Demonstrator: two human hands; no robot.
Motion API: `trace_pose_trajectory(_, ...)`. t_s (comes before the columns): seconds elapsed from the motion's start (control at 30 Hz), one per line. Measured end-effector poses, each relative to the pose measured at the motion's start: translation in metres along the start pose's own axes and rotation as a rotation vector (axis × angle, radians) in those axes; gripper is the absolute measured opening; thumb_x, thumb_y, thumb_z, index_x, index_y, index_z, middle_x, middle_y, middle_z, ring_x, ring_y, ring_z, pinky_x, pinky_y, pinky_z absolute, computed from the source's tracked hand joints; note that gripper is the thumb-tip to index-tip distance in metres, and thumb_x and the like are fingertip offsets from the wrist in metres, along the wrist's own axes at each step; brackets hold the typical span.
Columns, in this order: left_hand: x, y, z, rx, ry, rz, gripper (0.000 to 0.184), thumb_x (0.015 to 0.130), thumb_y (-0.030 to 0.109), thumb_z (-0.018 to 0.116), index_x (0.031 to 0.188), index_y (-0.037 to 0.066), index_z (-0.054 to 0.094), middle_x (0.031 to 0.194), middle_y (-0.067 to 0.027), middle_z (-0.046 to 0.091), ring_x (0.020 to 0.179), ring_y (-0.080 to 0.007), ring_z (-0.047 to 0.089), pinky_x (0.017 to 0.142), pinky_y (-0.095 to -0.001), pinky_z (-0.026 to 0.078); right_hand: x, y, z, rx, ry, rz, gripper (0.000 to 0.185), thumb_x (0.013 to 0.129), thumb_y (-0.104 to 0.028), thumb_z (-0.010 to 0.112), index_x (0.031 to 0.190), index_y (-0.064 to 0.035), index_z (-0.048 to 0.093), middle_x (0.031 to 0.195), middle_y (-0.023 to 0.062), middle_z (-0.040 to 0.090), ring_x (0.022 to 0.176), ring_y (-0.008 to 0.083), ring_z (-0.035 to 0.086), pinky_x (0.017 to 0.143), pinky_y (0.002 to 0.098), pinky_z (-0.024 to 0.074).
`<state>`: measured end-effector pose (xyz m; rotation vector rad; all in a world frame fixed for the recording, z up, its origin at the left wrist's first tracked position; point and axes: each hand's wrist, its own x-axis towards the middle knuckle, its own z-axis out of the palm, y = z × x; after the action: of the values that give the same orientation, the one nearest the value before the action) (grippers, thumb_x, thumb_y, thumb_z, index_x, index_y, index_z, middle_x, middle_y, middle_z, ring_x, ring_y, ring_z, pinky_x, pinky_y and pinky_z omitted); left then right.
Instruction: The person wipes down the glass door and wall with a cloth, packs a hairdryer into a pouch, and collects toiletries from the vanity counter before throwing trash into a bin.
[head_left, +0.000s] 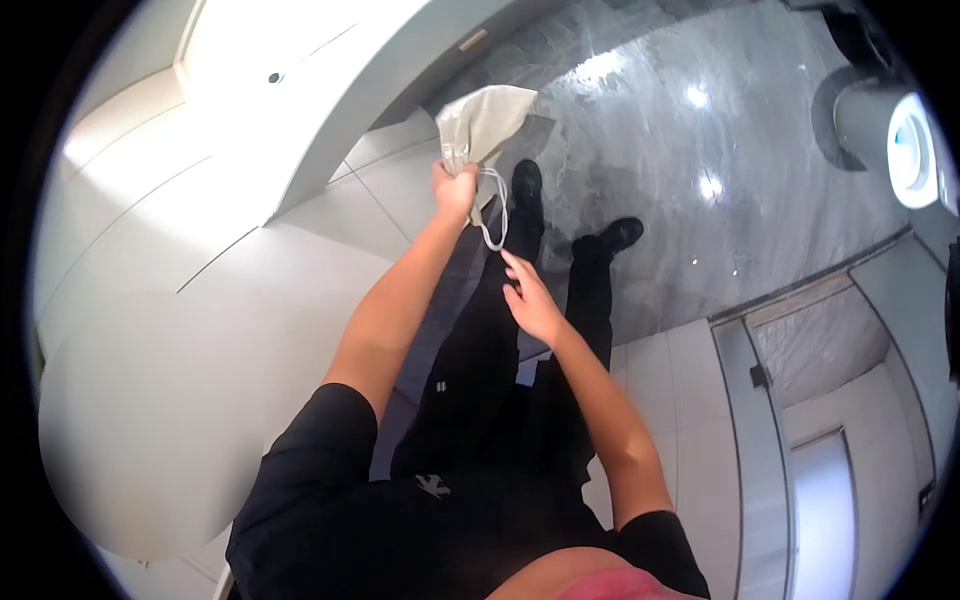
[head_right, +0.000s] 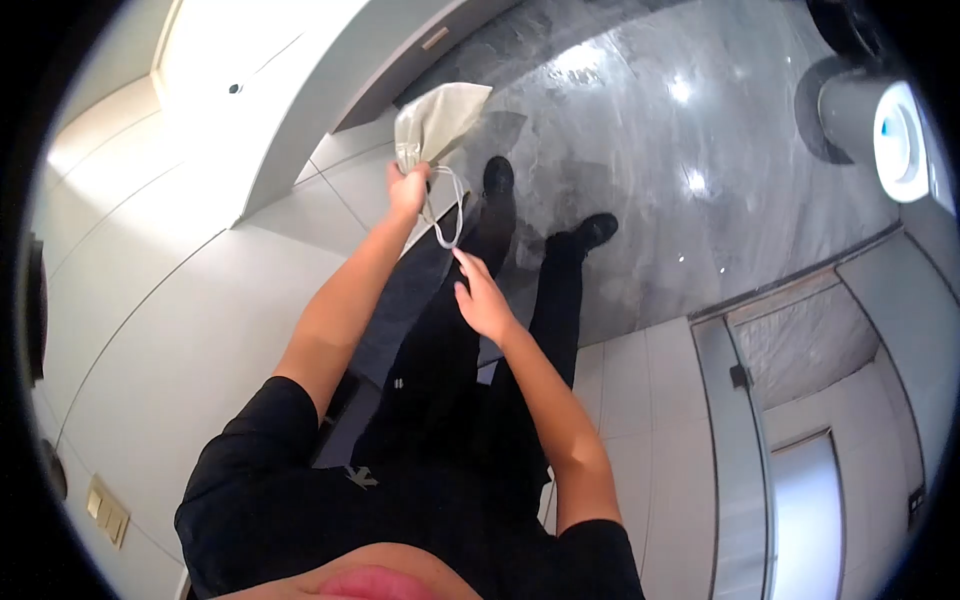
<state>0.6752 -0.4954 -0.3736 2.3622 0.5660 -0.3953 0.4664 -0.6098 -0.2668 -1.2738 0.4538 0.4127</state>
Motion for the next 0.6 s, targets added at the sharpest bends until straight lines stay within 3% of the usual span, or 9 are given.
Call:
trace_pose_trajectory(0.07,0.034,0.007,-0.012,0.099,0.164,0.163,0.054,0.068,0.020,0.068,0.112,-0.006,0.049,0.102,-0.0234,0.056,0.097,-0.0358,0.054,0.090,-0.0440,0.043,-0.002,0.038,0.007,0.016,0.067,0.057,0.050,0.086,0.000,0.054,0.135,-0.0055,0.044,0.128,0.0160,0.050,0.109,0.0288,0.056,0.095,0.0350,0.0442)
trace_pose_trajectory(0.1,0.047,0.019,-0.019,0.107,0.210,0.194,0.058,0.070,0.022,0.069,0.115,-0.007,0.048,0.113,-0.0273,0.054,0.105,-0.0375,0.052,0.095,-0.0449,0.040,-0.007,0.056,0.007,-0.033,0.080,0.069,0.046,0.086,-0.001,0.054,0.132,-0.0051,0.047,0.124,0.0160,0.053,0.107,0.0281,0.057,0.094,0.0348,0.0450)
trace_pose_trajectory(0.17,0.098,-0.007,-0.026,0.125,0.308,0.471,0.061,0.072,0.025,0.070,0.119,-0.007,0.047,0.129,-0.0299,0.045,0.116,-0.0399,0.045,0.101,-0.0452,0.035,-0.021,0.077,0.006,-0.131,0.095,0.118,0.040,0.086,-0.002,0.054,0.126,-0.0039,0.051,0.117,0.0162,0.057,0.102,0.0261,0.059,0.091,0.0343,0.0466)
trace_pose_trajectory(0.23,0.136,-0.010,-0.024,0.264,0.456,0.466,0.065,0.075,0.027,0.069,0.127,-0.003,0.045,0.134,-0.0253,0.045,0.124,-0.0399,0.042,0.104,-0.0464,0.032,-0.032,0.095,0.002,-0.153,0.074,0.215,0.037,0.086,-0.002,0.054,0.123,-0.0024,0.053,0.112,0.0162,0.060,0.096,0.0231,0.062,0.088,0.0336,0.0479)
trace_pose_trajectory(0.33,0.202,-0.019,-0.040,0.164,-0.061,0.171,0.067,0.078,0.031,0.069,0.134,0.005,0.044,0.139,-0.0182,0.044,0.129,-0.0373,0.039,0.107,-0.0490,0.028,-0.035,0.096,-0.003,-0.138,0.057,0.349,0.037,0.085,-0.002,0.055,0.122,-0.0013,0.053,0.112,0.0155,0.060,0.091,0.0198,0.063,0.086,0.0313,0.0489)
trace_pose_trajectory(0.6,0.300,-0.061,-0.042,0.419,0.044,0.169,0.071,0.077,0.029,0.071,0.136,0.004,0.041,0.137,-0.0212,0.043,0.128,-0.0386,0.039,0.107,-0.0491,0.029,0.002,0.075,-0.016,-0.147,0.067,0.459,0.034,0.090,-0.002,0.053,0.124,-0.0031,0.052,0.112,0.0106,0.061,0.099,0.0158,0.058,0.091,0.0298,0.0461)
